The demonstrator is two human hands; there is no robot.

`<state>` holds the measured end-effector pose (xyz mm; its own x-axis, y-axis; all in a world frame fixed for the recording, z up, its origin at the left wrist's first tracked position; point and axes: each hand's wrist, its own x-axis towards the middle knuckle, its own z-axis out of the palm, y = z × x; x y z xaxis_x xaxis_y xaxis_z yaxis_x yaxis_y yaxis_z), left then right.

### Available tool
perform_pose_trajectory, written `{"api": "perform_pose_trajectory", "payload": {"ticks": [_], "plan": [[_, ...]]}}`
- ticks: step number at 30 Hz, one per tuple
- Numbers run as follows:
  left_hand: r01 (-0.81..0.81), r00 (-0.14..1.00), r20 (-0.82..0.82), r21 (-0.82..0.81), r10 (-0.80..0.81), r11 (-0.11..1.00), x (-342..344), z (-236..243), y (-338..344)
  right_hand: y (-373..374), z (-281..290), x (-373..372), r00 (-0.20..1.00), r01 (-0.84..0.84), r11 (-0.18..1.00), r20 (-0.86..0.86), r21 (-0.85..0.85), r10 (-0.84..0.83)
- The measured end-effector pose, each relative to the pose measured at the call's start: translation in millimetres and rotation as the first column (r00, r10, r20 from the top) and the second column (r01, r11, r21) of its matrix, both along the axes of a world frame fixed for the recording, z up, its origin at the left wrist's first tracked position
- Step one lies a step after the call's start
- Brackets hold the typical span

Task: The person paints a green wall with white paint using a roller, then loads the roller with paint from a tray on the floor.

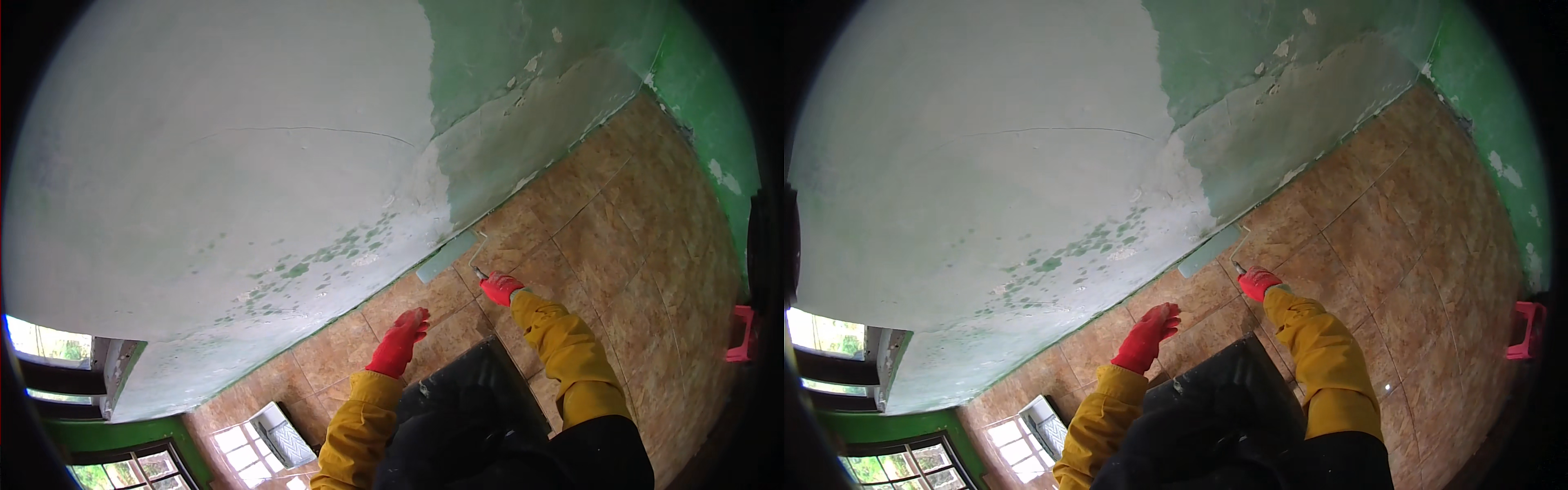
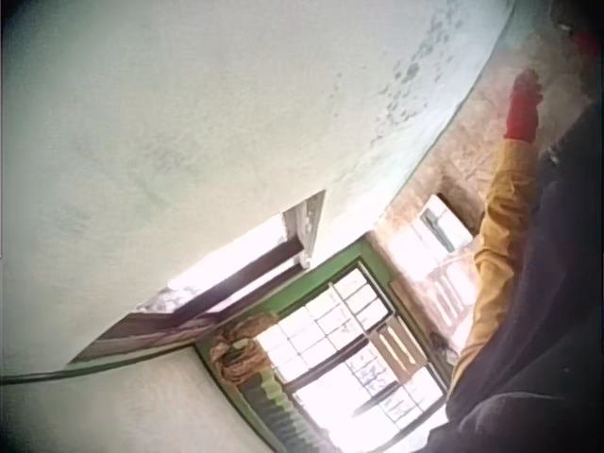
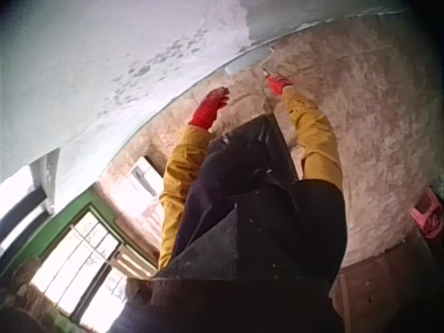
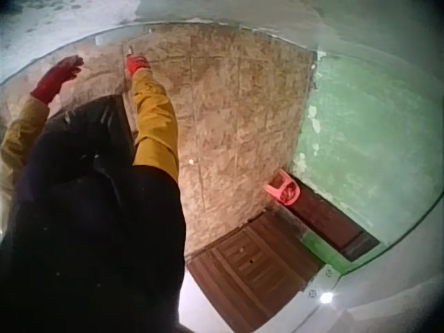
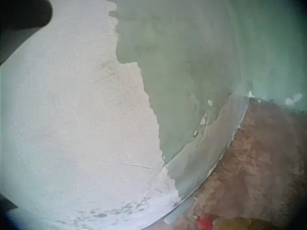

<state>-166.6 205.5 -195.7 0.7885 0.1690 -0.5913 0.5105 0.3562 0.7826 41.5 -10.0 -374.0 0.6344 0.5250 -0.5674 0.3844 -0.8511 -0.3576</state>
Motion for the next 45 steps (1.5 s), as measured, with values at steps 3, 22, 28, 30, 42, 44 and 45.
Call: {"api": "perform_pose_trajectory", "payload": {"ticks": [3, 22, 28, 30, 42, 44, 45], "plan": [[0.021, 0.999, -0.049, -0.022, -0.022, 1.000, 8.0, -7.3, -15.7, 1.1, -26.2, -1.2, 0.996, -0.068, 0.997, 0.066, 0.033, 0.066], [0.388, 0.920, -0.048, -0.015, -0.389, 0.921, 53.4, 50.2, -5.4, 17.9, 179.0, -12.0, 0.994, 0.075, 0.984, 0.069, 0.161, -0.087], [0.612, 0.790, -0.106, 0.183, -0.604, 0.769, 56.2, 241.4, -19.3, 1.0, 381.0, -32.0, 0.970, 0.212, 0.928, 0.047, 0.308, -0.237], [0.597, 0.797, -0.023, 0.189, -0.604, 0.780, 54.4, 303.4, -32.3, 0.2, 483.5, -36.1, 0.955, 0.280, 0.910, 0.012, 0.305, -0.298], [0.409, 0.870, 0.218, 0.182, -0.443, 0.894, 87.5, 605.4, -53.5, -10.6, 836.7, -70.6, 0.897, 0.364, 0.729, -0.005, 0.580, -0.443], [0.333, 0.797, 0.427, 0.279, -0.427, 0.901, 88.1, 616.9, -39.3, -8.0, 858.8, -73.5, 0.916, 0.132, 0.611, 0.140, 0.781, -0.377], [0.278, 0.728, 0.550, 0.308, -0.409, 0.910, 82.4, 636.9, -31.9, -4.2, 876.3, -78.5, 0.914, 0.156, 0.615, 0.123, 0.773, -0.388]]}}
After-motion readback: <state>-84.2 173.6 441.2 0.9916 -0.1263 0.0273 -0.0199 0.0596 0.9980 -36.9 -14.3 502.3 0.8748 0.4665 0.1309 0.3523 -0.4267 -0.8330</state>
